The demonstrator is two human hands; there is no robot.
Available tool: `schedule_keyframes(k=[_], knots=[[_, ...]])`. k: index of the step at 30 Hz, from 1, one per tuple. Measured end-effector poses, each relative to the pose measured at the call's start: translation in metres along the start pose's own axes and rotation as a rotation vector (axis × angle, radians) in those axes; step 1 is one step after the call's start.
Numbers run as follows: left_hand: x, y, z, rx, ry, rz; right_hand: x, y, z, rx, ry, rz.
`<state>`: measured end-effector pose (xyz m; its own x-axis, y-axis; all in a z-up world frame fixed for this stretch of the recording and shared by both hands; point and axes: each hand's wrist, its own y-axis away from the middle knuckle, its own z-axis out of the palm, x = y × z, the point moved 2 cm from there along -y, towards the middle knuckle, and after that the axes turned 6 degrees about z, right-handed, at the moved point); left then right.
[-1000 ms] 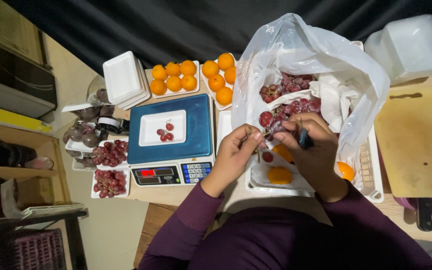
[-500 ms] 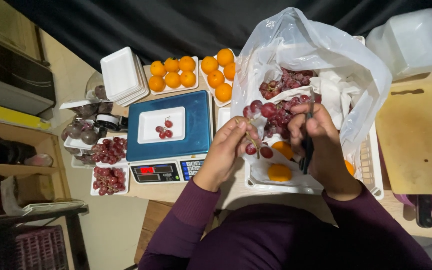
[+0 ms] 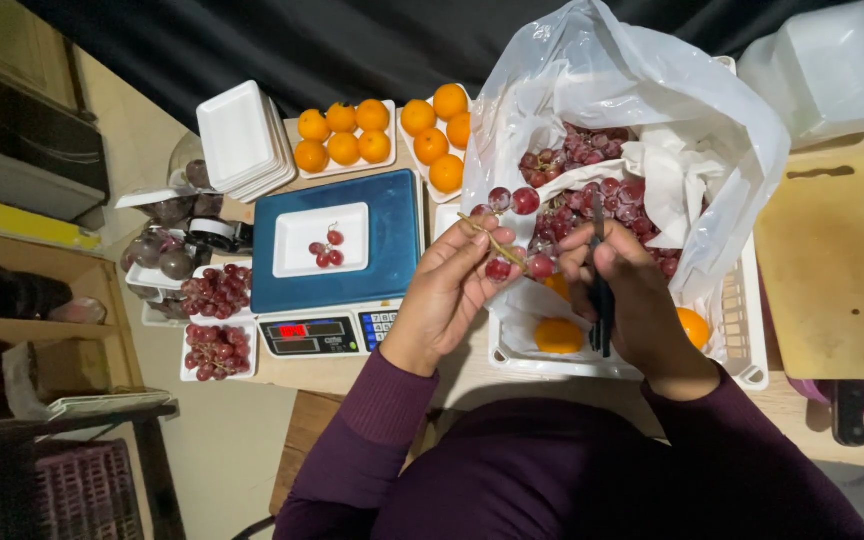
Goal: Picking grapes from a bulk bag, trimming stems with a knife, weighing them on a digital scale, and placing them into small plastic trays for packaging.
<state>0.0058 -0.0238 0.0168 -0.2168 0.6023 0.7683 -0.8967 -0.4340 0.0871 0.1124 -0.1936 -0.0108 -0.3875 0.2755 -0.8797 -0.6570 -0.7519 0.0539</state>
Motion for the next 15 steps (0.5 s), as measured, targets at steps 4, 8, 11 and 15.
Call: schedule_keyframes(k=[4, 8, 11, 15], knots=[[0.001, 0.000, 0.000, 0.044, 0.046, -0.009, -0.001, 0.001, 0.001, 0.019, 0.000, 0.026], [0.000, 0.001, -0.004, 0.064, 0.017, -0.006, -0.005, 0.002, 0.006, 0.016, 0.021, 0.030], [0.004, 0.003, -0.001, 0.051, -0.052, 0.022, -0.005, 0.002, 0.008, 0.026, 0.010, 0.021], [0.000, 0.004, 0.001, 0.042, -0.150, 0.073, 0.001, 0.001, 0.001, 0.068, 0.272, -0.044]])
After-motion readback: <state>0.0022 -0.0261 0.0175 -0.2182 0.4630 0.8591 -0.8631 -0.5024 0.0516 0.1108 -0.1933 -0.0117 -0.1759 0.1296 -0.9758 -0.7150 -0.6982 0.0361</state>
